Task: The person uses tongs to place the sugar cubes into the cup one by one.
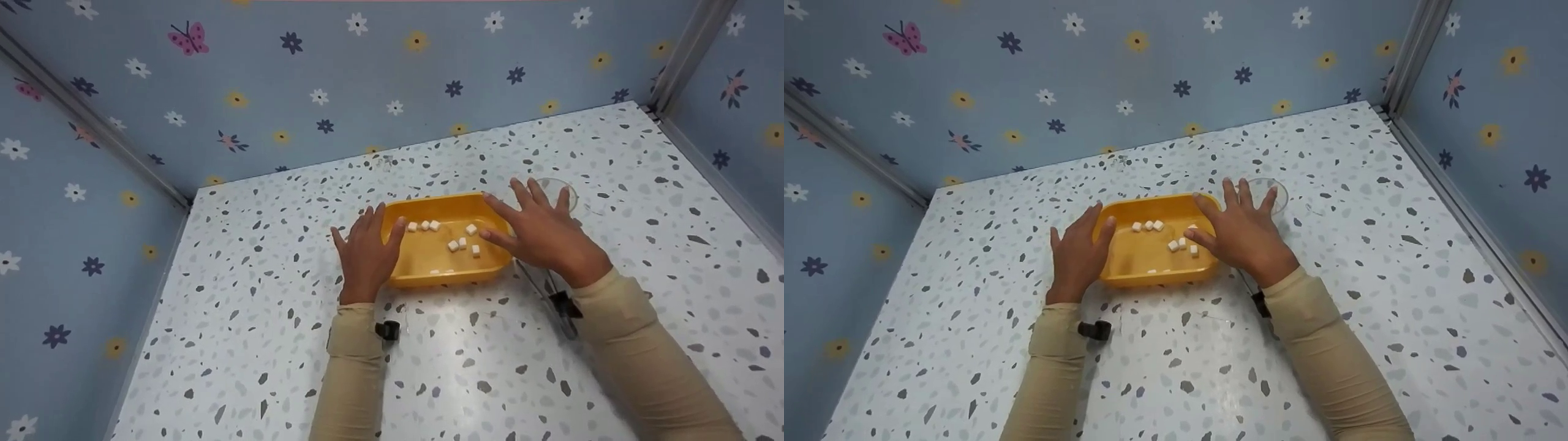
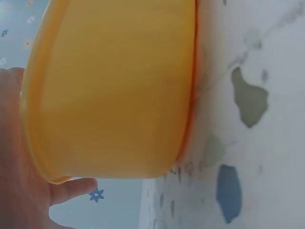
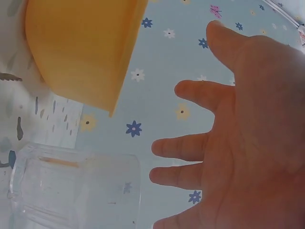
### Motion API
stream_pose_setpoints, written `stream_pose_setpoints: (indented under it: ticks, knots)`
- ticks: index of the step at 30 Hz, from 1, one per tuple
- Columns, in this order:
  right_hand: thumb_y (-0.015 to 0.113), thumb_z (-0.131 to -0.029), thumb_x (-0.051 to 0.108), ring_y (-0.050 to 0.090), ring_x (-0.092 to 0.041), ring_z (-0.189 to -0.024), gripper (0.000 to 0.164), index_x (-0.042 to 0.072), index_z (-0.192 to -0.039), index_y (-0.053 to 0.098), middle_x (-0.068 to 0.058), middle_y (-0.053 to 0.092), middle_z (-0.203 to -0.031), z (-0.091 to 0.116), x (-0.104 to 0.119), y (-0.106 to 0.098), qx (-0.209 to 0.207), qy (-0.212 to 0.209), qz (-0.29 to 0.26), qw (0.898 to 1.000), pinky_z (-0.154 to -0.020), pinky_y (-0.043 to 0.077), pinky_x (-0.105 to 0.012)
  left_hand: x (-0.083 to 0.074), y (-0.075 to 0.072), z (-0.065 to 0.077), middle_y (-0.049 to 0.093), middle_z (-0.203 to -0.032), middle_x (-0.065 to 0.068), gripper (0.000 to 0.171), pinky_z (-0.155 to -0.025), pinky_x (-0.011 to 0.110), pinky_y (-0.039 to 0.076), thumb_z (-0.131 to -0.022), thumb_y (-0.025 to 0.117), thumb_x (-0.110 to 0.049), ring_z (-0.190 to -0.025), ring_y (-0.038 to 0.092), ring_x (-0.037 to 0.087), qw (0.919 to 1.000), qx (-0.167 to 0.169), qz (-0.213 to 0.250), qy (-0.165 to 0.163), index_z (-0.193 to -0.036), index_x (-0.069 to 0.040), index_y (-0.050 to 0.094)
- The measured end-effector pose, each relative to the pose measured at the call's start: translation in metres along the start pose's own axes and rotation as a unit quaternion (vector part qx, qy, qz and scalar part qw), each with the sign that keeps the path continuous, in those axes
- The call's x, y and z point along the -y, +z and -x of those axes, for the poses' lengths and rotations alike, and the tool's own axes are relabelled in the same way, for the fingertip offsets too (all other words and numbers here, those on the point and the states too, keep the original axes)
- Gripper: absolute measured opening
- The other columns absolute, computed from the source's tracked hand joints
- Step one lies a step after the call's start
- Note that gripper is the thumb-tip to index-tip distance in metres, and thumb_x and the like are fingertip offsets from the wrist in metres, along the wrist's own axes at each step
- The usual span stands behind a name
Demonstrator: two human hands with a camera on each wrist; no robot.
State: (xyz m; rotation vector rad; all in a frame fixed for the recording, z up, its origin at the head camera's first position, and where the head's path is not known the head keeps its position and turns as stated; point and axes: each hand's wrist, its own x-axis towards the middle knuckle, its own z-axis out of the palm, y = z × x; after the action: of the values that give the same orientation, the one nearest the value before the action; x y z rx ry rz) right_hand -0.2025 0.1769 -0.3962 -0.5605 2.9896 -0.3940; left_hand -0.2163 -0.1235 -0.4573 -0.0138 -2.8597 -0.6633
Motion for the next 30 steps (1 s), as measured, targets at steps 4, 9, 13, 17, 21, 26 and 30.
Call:
stream_pose_setpoints:
  ticks: [4,9,13,17,21,26,30]
  knots:
    - [0.039,-0.098,0.068,0.006,-0.050,-0.148,0.074,0.029,-0.160,0.028,-0.025,0.013,-0.164,0.001,0.001,0.000,-0.005,-0.015,0.007,1.000,-0.106,-0.005,-0.079,0.002,0.002,-0.001,0.046,-0.153,0.005,0.065,-0.118,0.062,0.003,-0.103,0.032,-0.061,-0.139,0.043,0.027,0.9996,-0.006,0.023,-0.013,-0.152,-0.021,0.047]
    - [0.042,-0.098,0.065,0.006,-0.049,-0.148,0.074,0.027,-0.160,0.028,-0.026,0.013,-0.163,0.004,0.003,0.003,0.001,-0.014,0.015,1.000,-0.109,-0.002,-0.076,0.004,0.005,0.000,0.042,-0.156,0.005,0.060,-0.120,0.056,0.008,-0.104,0.033,-0.056,-0.142,0.040,0.026,0.9978,0.005,0.063,-0.022,-0.151,-0.020,0.048]
    - [0.042,-0.098,0.066,0.008,-0.048,-0.149,0.075,0.026,-0.159,0.030,-0.025,0.014,-0.163,0.006,0.008,0.009,0.013,-0.006,0.029,0.999,-0.112,0.001,-0.073,0.011,0.008,0.005,0.042,-0.156,0.006,0.059,-0.120,0.054,0.013,-0.105,0.035,-0.052,-0.142,0.040,0.026,0.9952,0.013,0.093,-0.027,-0.150,-0.016,0.050]
    - [0.041,-0.098,0.066,0.012,-0.048,-0.148,0.075,0.025,-0.159,0.030,-0.025,0.017,-0.163,0.007,0.011,0.013,0.013,-0.016,0.034,0.999,-0.113,0.005,-0.071,0.017,0.009,0.007,0.046,-0.153,0.008,0.056,-0.119,0.054,0.018,-0.106,0.037,-0.048,-0.140,0.042,0.026,0.9942,0.005,0.105,-0.023,-0.147,-0.013,0.052]
    - [0.043,-0.099,0.064,0.014,-0.048,-0.148,0.075,0.024,-0.160,0.028,-0.025,0.019,-0.162,0.010,0.010,0.013,0.008,-0.023,0.033,0.999,-0.115,0.008,-0.069,0.018,0.011,0.004,0.048,-0.150,0.010,0.055,-0.119,0.053,0.020,-0.106,0.037,-0.046,-0.139,0.044,0.028,0.9926,-0.001,0.121,-0.006,-0.146,-0.011,0.053]
    - [0.043,-0.099,0.064,0.014,-0.048,-0.148,0.076,0.021,-0.160,0.028,-0.026,0.018,-0.162,0.017,0.008,0.012,0.006,-0.022,0.031,0.999,-0.117,0.012,-0.062,0.018,0.013,0.004,0.051,-0.149,0.011,0.055,-0.117,0.049,0.027,-0.106,0.038,-0.046,-0.137,0.045,0.030,0.9891,0.005,0.146,-0.016,-0.146,-0.012,0.053]
    - [0.046,-0.099,0.062,0.015,-0.046,-0.148,0.077,0.016,-0.158,0.032,-0.026,0.020,-0.161,0.023,0.006,0.012,0.007,-0.032,0.030,0.999,-0.118,0.014,-0.061,0.017,0.015,0.006,0.054,-0.146,0.010,0.053,-0.114,0.044,0.033,-0.106,0.039,-0.045,-0.135,0.048,0.029,0.9838,0.010,0.176,-0.036,-0.146,-0.013,0.055]
